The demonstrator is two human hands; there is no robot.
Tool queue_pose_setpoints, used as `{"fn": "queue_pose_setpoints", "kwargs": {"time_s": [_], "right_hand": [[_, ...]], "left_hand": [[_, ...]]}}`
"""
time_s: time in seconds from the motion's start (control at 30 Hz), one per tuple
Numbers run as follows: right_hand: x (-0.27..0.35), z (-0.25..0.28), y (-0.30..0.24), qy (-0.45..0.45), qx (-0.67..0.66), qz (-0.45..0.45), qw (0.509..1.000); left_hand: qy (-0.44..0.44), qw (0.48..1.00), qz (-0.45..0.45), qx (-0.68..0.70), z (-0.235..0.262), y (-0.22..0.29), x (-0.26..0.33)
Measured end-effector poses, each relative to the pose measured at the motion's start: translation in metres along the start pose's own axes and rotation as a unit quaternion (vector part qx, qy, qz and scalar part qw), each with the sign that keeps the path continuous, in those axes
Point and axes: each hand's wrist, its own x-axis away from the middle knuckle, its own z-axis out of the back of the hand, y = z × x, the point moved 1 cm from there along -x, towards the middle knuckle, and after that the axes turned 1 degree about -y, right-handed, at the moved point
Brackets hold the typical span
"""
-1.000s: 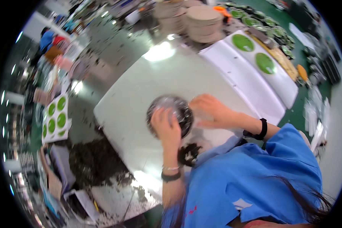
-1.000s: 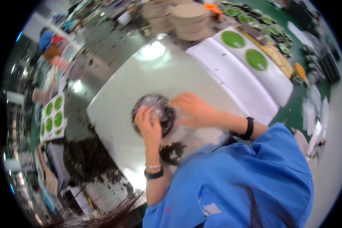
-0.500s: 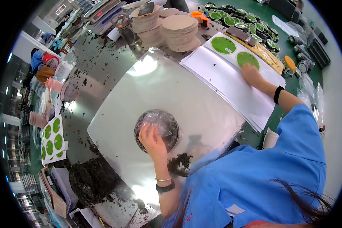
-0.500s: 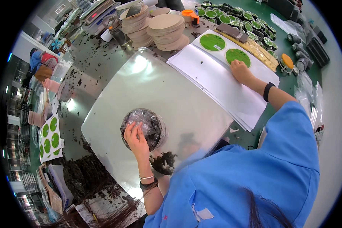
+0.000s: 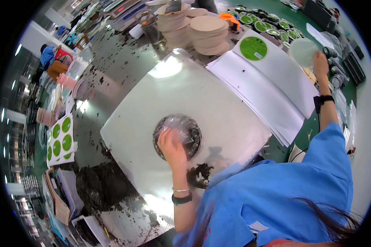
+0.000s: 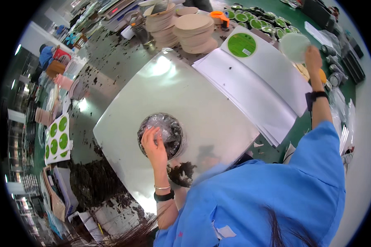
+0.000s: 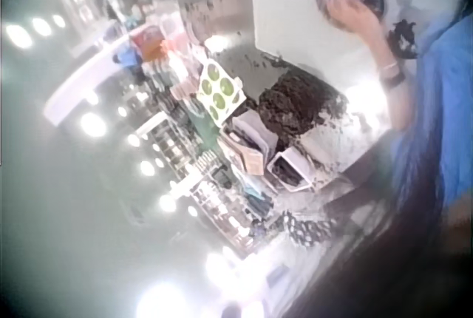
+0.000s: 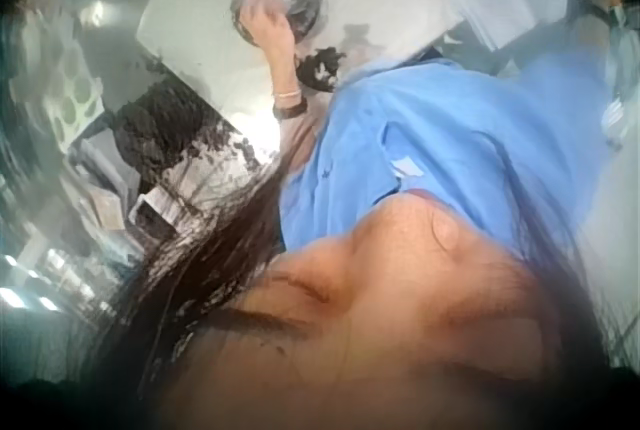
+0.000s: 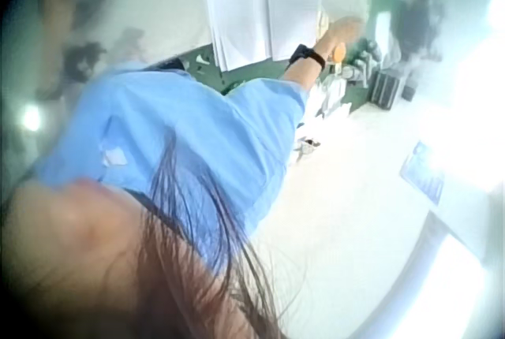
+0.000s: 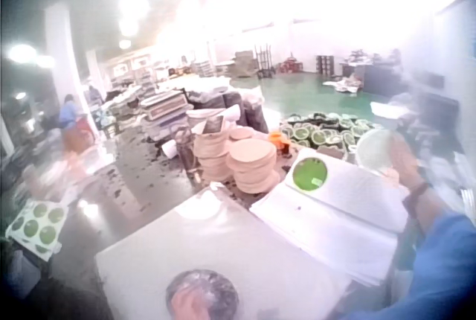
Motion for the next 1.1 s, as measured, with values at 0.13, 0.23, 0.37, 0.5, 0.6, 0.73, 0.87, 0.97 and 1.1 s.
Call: {"fn": "queue_pose_setpoints", "kwargs": {"time_s": [0.13,0.23,0.37,0.5,0.6,0.73,0.87,0.97,1.1], "right_hand": [[0.077,0.041,-0.153,-0.003,-0.245,0.103,0.964],[0.204,0.101,-0.302,-0.104,-0.375,0.346,0.854],[0.308,0.143,-0.402,-0.199,-0.463,0.503,0.702],[0.365,0.137,-0.418,-0.377,-0.511,0.471,0.613],[0.348,0.143,-0.429,-0.496,-0.518,0.373,0.589],[0.329,0.161,-0.464,-0.484,-0.563,0.356,0.568],[0.363,0.100,-0.478,-0.506,-0.540,0.386,0.550],[0.363,0.096,-0.474,-0.532,-0.549,0.350,0.541],[0.376,0.107,-0.478,-0.477,-0.453,0.434,0.615]], "left_hand": [[0.046,0.999,-0.017,-0.009,-0.002,-0.003,0.000],[0.037,0.999,0.025,0.016,0.004,-0.001,0.000],[0.043,0.987,0.076,0.137,0.001,0.000,-0.001],[0.049,0.943,0.158,0.288,-0.004,-0.011,0.010],[0.020,0.945,0.171,0.278,-0.004,-0.014,0.010],[0.069,0.944,0.116,0.302,0.004,0.019,-0.010],[0.029,0.964,0.089,0.250,0.017,0.030,-0.022],[0.014,0.956,0.169,0.240,0.045,0.004,-0.012],[0.070,0.968,0.145,0.190,0.045,-0.002,-0.003]]}}
